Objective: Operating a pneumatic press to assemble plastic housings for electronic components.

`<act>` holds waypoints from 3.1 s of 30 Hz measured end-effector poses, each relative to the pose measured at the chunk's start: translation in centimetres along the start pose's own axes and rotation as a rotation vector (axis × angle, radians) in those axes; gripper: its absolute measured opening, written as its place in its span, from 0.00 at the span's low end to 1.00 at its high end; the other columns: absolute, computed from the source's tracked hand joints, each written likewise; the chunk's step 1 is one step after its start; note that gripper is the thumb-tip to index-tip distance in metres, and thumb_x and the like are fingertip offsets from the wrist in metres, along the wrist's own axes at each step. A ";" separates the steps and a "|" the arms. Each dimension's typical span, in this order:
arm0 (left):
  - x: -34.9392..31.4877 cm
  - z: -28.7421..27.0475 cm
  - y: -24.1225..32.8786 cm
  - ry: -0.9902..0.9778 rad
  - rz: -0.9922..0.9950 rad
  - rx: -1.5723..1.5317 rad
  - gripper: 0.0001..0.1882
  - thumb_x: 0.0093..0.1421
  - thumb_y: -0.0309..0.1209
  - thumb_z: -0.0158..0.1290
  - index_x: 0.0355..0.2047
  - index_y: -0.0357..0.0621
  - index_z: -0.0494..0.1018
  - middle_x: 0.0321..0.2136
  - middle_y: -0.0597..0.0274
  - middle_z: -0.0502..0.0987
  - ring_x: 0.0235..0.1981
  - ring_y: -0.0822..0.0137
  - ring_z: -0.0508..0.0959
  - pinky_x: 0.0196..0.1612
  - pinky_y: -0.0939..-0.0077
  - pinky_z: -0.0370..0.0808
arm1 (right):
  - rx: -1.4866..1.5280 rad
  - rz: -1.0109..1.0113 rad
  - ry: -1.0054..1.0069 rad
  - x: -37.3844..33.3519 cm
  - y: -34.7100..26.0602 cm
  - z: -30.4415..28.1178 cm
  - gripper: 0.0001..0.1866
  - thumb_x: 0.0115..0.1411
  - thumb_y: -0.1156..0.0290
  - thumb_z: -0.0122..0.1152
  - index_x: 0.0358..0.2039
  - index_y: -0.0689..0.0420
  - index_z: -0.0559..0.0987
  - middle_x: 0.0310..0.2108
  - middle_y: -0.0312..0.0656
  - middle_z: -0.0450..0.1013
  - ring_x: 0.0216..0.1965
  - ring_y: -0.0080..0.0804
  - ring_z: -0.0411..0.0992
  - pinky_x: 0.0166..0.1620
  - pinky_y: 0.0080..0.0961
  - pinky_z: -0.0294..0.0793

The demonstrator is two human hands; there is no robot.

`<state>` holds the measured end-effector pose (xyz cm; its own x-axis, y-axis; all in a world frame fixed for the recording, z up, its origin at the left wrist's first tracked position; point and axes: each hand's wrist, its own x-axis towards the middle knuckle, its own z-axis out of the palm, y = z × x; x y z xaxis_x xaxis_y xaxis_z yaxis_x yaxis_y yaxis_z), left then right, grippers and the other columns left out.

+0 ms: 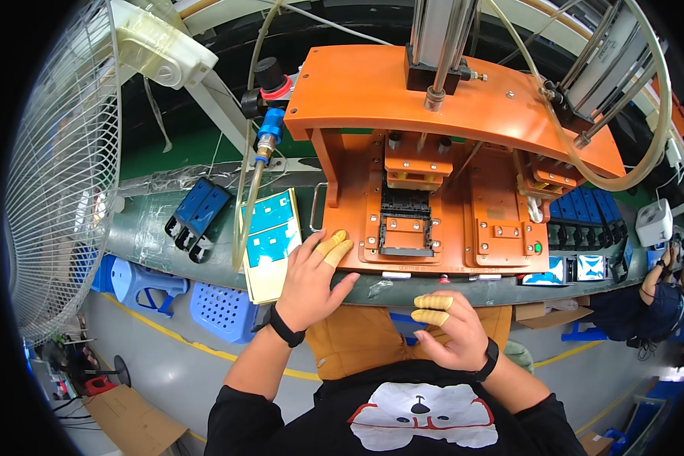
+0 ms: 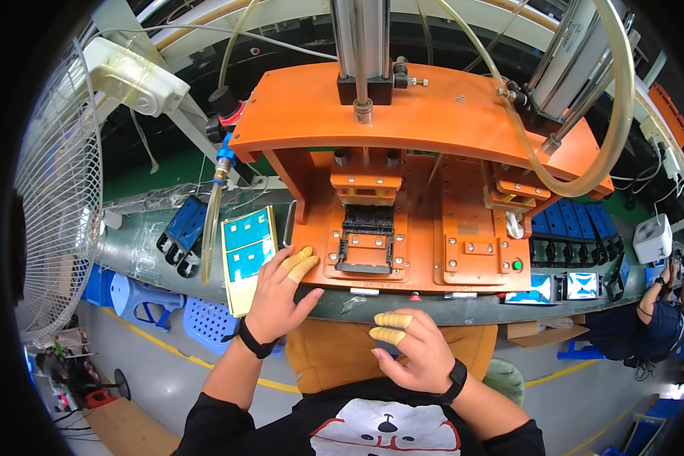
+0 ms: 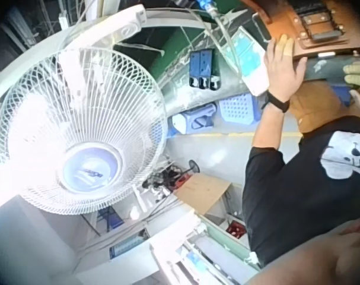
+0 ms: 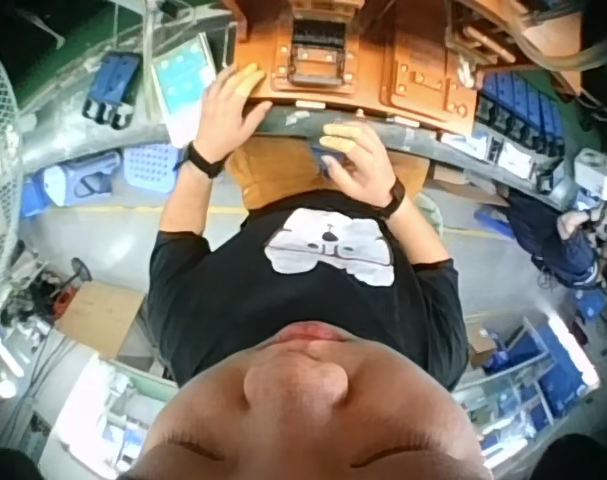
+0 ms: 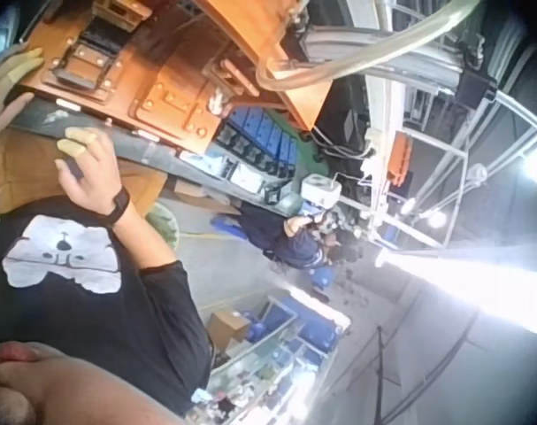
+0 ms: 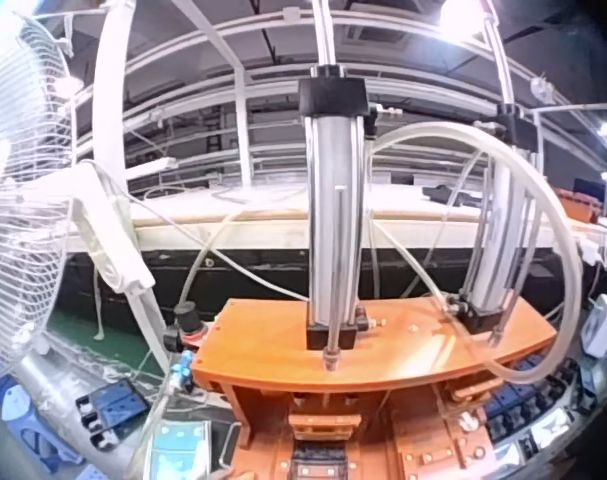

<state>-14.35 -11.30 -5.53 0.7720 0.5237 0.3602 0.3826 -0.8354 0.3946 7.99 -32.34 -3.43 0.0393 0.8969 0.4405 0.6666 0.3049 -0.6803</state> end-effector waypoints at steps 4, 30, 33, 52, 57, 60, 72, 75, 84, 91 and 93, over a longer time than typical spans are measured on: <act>-1.1 0.4 -3.2 0.239 -0.156 -0.234 0.24 0.63 0.30 0.62 0.58 0.37 0.75 0.59 0.43 0.76 0.62 0.41 0.73 0.66 0.51 0.69 | 0.121 0.034 -0.104 -1.4 0.5 2.8 0.14 0.57 0.71 0.74 0.44 0.57 0.84 0.48 0.43 0.80 0.49 0.48 0.77 0.53 0.40 0.77; -8.0 -4.0 -23.7 0.583 -0.802 -0.097 0.15 0.70 0.36 0.60 0.35 0.34 0.85 0.29 0.61 0.84 0.31 0.73 0.80 0.37 0.74 0.76 | -0.171 -0.043 -0.467 6.4 1.9 19.7 0.39 0.57 0.61 0.68 0.70 0.53 0.69 0.64 0.55 0.66 0.52 0.56 0.73 0.53 0.50 0.76; -11.6 -10.2 -26.5 0.789 -0.999 -0.374 0.17 0.73 0.40 0.57 0.44 0.35 0.82 0.36 0.64 0.84 0.35 0.71 0.81 0.38 0.74 0.75 | -0.181 0.017 -0.546 7.2 0.4 18.2 0.38 0.58 0.62 0.70 0.68 0.53 0.70 0.66 0.58 0.65 0.52 0.55 0.74 0.54 0.48 0.76; -2.6 -5.3 1.6 -0.087 -0.457 -1.020 0.05 0.68 0.23 0.60 0.42 0.35 0.82 0.30 0.61 0.85 0.29 0.74 0.82 0.36 0.77 0.79 | -0.529 -0.188 0.129 9.5 0.8 -3.5 0.10 0.59 0.73 0.67 0.42 0.54 0.86 0.38 0.37 0.81 0.50 0.40 0.78 0.61 0.46 0.72; 6.7 -2.0 1.2 -0.072 -0.259 -0.870 0.08 0.68 0.27 0.62 0.44 0.37 0.83 0.38 0.65 0.85 0.39 0.77 0.80 0.43 0.79 0.77 | -0.255 -0.128 0.383 5.3 -2.5 -11.1 0.15 0.57 0.78 0.71 0.45 0.55 0.87 0.36 0.38 0.83 0.39 0.36 0.82 0.57 0.41 0.76; 10.8 -1.2 1.1 -0.108 -0.314 -0.690 0.10 0.67 0.29 0.64 0.45 0.36 0.83 0.40 0.63 0.84 0.39 0.76 0.80 0.43 0.78 0.78 | -0.100 0.034 0.468 -0.5 -5.0 -15.8 0.13 0.57 0.78 0.72 0.43 0.61 0.87 0.33 0.43 0.85 0.35 0.39 0.83 0.54 0.39 0.78; 19.6 4.2 -6.5 -0.051 0.152 0.244 0.25 0.67 0.39 0.56 0.63 0.51 0.72 0.58 0.53 0.78 0.61 0.48 0.76 0.64 0.54 0.69 | 0.580 0.331 0.536 -14.7 -0.6 -14.6 0.11 0.62 0.78 0.70 0.43 0.70 0.86 0.35 0.50 0.85 0.33 0.34 0.83 0.37 0.24 0.80; 21.7 4.3 -8.2 0.101 0.496 1.016 0.27 0.68 0.43 0.49 0.65 0.49 0.69 0.55 0.49 0.77 0.52 0.47 0.82 0.51 0.50 0.80 | 0.632 0.400 0.518 -15.2 0.3 -13.5 0.11 0.63 0.76 0.70 0.44 0.68 0.87 0.34 0.48 0.84 0.31 0.31 0.82 0.36 0.23 0.78; 20.9 3.8 -5.7 -0.168 0.120 0.743 0.25 0.68 0.44 0.52 0.62 0.50 0.71 0.60 0.51 0.75 0.66 0.50 0.72 0.65 0.45 0.70 | 0.589 0.374 0.524 -14.6 1.7 -13.1 0.11 0.64 0.74 0.69 0.44 0.67 0.87 0.30 0.44 0.82 0.28 0.27 0.77 0.32 0.21 0.73; 21.3 5.9 -7.5 0.136 0.419 0.860 0.27 0.69 0.47 0.55 0.63 0.48 0.72 0.58 0.54 0.77 0.62 0.48 0.73 0.63 0.50 0.70 | 0.583 0.404 0.539 -14.3 1.3 -12.7 0.11 0.65 0.75 0.68 0.45 0.68 0.86 0.32 0.45 0.83 0.30 0.27 0.78 0.34 0.22 0.74; 21.5 6.4 -8.1 0.119 0.367 0.805 0.27 0.69 0.48 0.56 0.63 0.48 0.73 0.60 0.53 0.76 0.62 0.48 0.73 0.64 0.49 0.70 | 0.602 0.410 0.557 -14.0 1.1 -12.3 0.11 0.65 0.75 0.68 0.45 0.68 0.86 0.32 0.45 0.83 0.30 0.27 0.78 0.35 0.22 0.74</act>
<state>2.41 5.67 -6.40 0.8751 0.1767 0.4504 0.3970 -0.7944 -0.4597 17.33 -48.51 -3.21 0.6442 0.7355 0.2100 0.0273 0.2523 -0.9673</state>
